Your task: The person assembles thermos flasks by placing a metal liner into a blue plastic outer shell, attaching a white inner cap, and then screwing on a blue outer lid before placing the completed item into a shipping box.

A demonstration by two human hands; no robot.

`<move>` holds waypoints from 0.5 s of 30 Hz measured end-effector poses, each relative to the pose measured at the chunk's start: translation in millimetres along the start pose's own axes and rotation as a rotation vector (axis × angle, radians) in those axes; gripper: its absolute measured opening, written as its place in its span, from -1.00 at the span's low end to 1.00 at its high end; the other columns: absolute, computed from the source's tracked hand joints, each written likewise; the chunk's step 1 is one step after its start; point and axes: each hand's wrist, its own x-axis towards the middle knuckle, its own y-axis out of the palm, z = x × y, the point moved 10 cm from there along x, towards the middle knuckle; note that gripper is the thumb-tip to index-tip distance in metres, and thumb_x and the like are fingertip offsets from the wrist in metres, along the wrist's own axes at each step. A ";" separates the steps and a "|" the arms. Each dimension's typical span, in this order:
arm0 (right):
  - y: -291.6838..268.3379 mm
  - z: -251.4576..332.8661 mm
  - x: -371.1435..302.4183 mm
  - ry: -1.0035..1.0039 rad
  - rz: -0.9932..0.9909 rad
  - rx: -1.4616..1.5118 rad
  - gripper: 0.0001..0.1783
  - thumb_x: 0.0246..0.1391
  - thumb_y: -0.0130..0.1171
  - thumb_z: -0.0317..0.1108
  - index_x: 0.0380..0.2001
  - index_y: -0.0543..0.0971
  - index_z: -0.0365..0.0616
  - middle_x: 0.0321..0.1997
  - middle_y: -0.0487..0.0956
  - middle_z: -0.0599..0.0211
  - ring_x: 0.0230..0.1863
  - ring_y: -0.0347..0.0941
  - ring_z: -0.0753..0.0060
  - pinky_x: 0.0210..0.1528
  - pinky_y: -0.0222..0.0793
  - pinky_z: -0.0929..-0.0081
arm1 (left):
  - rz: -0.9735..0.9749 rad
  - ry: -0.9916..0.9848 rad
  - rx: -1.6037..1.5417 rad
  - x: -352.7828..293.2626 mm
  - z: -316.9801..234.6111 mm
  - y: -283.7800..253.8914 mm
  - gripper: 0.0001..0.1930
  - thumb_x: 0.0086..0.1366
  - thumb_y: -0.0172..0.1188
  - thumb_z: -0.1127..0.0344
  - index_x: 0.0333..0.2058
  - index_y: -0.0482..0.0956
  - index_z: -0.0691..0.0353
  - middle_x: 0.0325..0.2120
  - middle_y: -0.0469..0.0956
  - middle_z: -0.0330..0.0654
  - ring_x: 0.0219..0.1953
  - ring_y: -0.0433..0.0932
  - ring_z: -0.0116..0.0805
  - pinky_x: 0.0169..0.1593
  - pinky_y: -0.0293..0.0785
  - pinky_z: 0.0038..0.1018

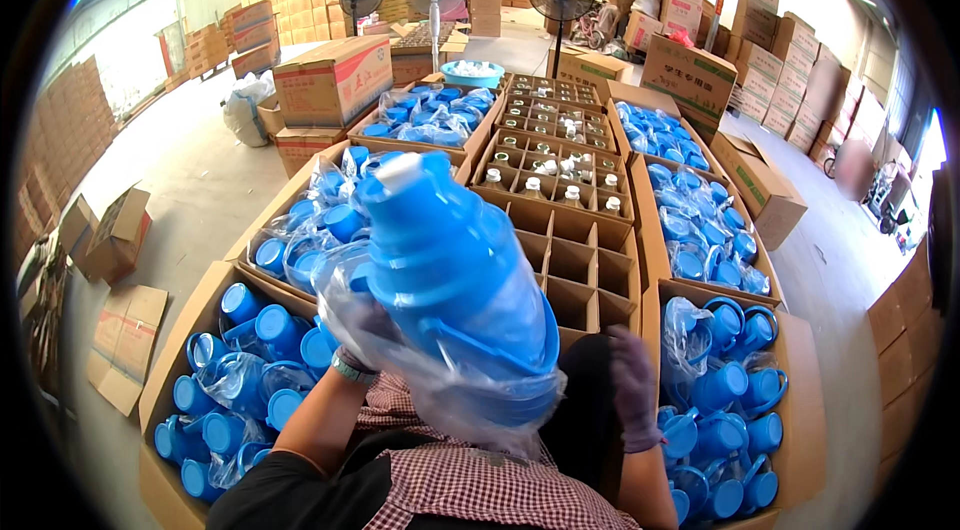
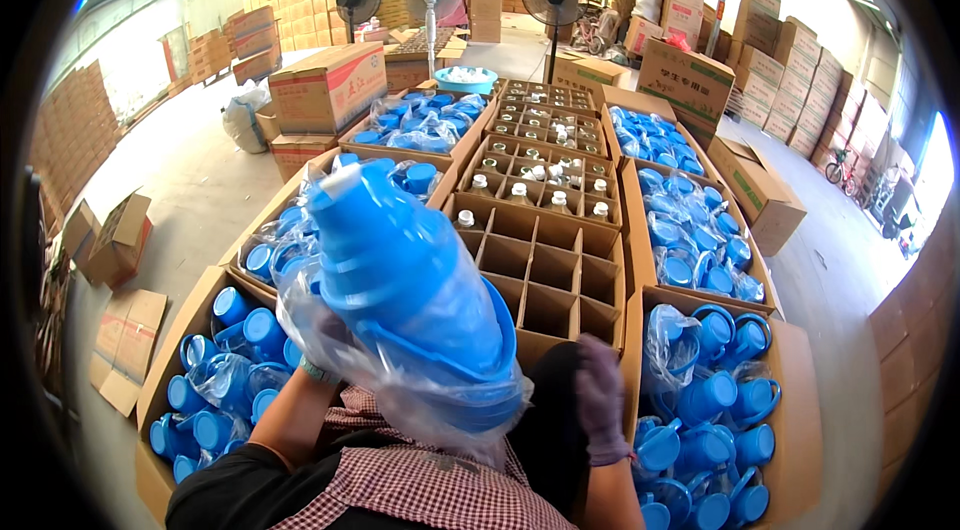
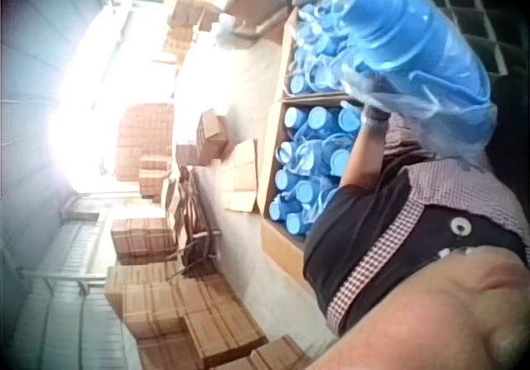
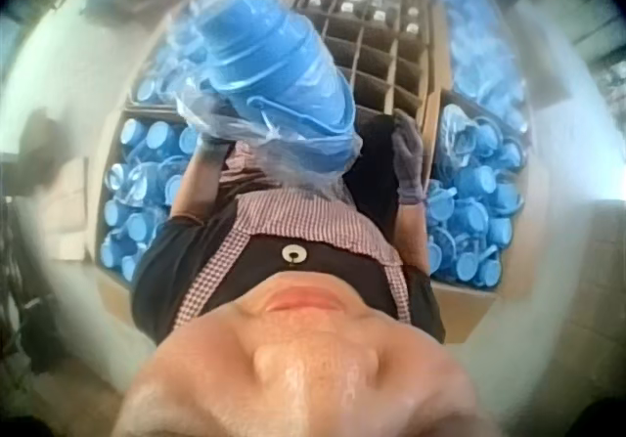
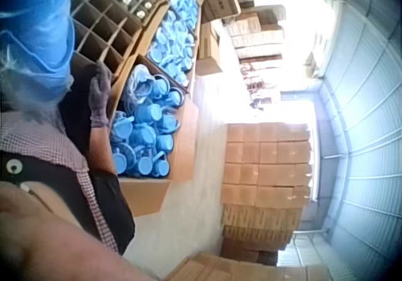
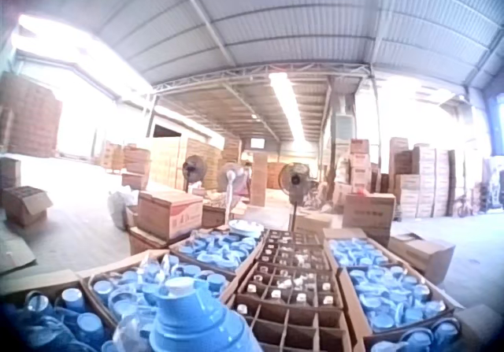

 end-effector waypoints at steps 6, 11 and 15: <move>88.8 -73.1 -42.7 0.231 0.337 0.422 -0.15 0.36 0.22 -0.27 0.56 0.06 -0.16 0.61 0.13 0.13 0.61 -0.01 0.23 0.61 -0.09 0.21 | 0.130 -0.059 0.486 22.2 -5.9 71.9 -0.36 0.37 0.24 -0.04 0.26 0.46 0.31 0.23 0.50 0.02 0.22 0.52 -0.10 0.29 0.45 -0.20; 59.6 104.0 -54.0 -0.348 0.424 0.216 0.05 0.12 0.47 -0.03 0.52 0.15 -0.15 0.58 0.17 0.00 0.54 0.16 -0.04 0.51 0.12 -0.04 | 0.619 -0.017 0.964 54.8 21.3 177.0 -0.24 0.24 0.41 -0.05 0.26 0.48 0.36 0.26 0.50 0.04 0.25 0.52 -0.10 0.29 0.45 -0.25; 22.1 173.9 -80.8 -0.506 0.229 -0.774 0.19 -0.18 0.64 0.08 0.45 0.28 -0.18 0.44 0.35 -0.05 0.41 0.34 -0.19 0.43 0.29 0.01 | 0.939 -0.230 0.922 44.2 90.4 241.6 -0.18 0.15 0.53 -0.04 0.26 0.50 0.37 0.30 0.47 0.08 0.27 0.52 -0.07 0.30 0.44 -0.28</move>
